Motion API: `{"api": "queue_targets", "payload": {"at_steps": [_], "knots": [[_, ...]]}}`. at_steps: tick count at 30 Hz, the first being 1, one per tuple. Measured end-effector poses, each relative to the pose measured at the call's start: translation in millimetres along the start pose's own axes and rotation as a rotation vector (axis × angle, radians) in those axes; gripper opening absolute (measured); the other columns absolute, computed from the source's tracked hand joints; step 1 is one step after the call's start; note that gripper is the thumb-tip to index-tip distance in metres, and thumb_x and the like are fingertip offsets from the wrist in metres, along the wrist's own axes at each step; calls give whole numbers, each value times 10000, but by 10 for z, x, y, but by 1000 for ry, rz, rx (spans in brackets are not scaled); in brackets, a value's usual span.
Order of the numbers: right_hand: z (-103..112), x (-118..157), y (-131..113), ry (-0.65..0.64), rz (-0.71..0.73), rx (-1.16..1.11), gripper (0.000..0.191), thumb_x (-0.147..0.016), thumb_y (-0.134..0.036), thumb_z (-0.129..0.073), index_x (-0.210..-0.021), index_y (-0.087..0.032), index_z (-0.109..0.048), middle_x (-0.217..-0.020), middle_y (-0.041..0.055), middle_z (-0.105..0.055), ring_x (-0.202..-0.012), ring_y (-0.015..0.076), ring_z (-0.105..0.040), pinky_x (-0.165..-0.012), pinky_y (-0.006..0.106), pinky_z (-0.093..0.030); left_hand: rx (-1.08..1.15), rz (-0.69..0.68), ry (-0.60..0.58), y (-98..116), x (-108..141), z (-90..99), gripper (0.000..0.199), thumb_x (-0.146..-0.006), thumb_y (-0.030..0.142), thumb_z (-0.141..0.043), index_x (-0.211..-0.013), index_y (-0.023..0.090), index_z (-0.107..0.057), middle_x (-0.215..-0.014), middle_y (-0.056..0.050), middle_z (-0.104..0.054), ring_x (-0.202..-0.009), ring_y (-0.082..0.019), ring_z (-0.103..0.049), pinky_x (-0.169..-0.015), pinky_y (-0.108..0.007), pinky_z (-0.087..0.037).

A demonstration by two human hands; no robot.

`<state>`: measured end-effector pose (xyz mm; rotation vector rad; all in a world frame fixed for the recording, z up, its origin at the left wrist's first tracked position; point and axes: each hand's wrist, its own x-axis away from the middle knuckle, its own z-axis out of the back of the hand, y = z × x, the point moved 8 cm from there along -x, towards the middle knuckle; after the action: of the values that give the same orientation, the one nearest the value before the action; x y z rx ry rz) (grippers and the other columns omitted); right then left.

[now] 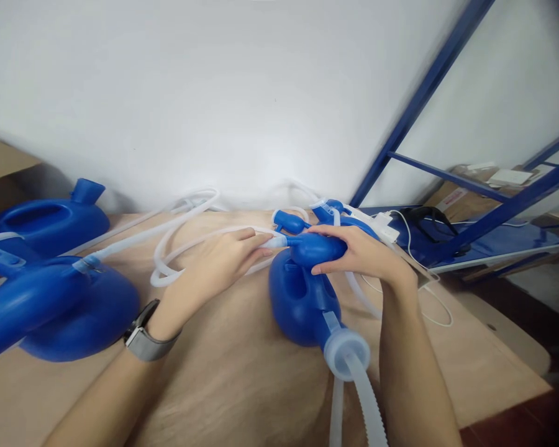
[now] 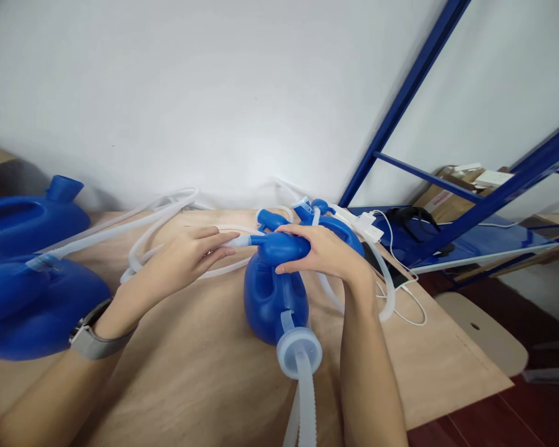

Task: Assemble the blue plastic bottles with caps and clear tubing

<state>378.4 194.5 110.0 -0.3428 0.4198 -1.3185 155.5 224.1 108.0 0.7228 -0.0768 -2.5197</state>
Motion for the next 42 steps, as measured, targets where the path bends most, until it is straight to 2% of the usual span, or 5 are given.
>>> {"api": "queue_targets", "payload": {"at_steps": [5, 9, 21, 28, 42], "knots": [[-47, -45, -83, 9, 107, -108, 733, -697, -550, -926, -1363, -312, -731, -1428, 20, -727, -1370, 361, -644, -1250, 505, -438, -122, -56, 32, 41, -16, -67, 362, -1149, 390, -387, -1168, 177, -679, -1025, -98, -755, -902, -257, -740, -771, -349, -536], [-86, -67, -157, -6, 162, -107, 665, -709, -464, -917, -1336, -318, -747, -1384, 16, -751, -1326, 339, -677, -1216, 503, -474, -133, -112, 21, 76, -26, -53, 417, -1158, 419, -326, -1179, 178, -666, -1029, -99, -756, -913, -262, -737, -776, -351, -535], [-131, -65, -271, -42, 168, -75, 642, -664, -421, -919, -1274, -278, -779, -1298, 29, -787, -1237, 331, -719, -1131, 461, -521, 70, -65, -65, 154, -79, -126, 334, -1145, 370, -384, -1039, 188, -644, -937, -59, -729, -846, -226, -702, -764, -320, -495], [-151, -44, -309, -54, 165, -54, 631, -655, -435, -922, -1259, -317, -785, -1248, 8, -802, -1200, 328, -731, -1094, 450, -535, 129, 8, -134, 157, -66, -216, 359, -1140, 396, -361, -973, 194, -607, -816, -26, -687, -689, -206, -639, -643, -315, -414], [-144, -41, -399, -66, 171, 19, 594, -641, -449, -909, -1217, -335, -815, -1027, -4, -826, -1053, 331, -761, -945, 424, -577, -273, -207, -42, 440, -95, -179, 333, -1146, 294, -334, -990, 181, -606, -788, -50, -700, -676, -250, -686, -589, -342, -425]]}}
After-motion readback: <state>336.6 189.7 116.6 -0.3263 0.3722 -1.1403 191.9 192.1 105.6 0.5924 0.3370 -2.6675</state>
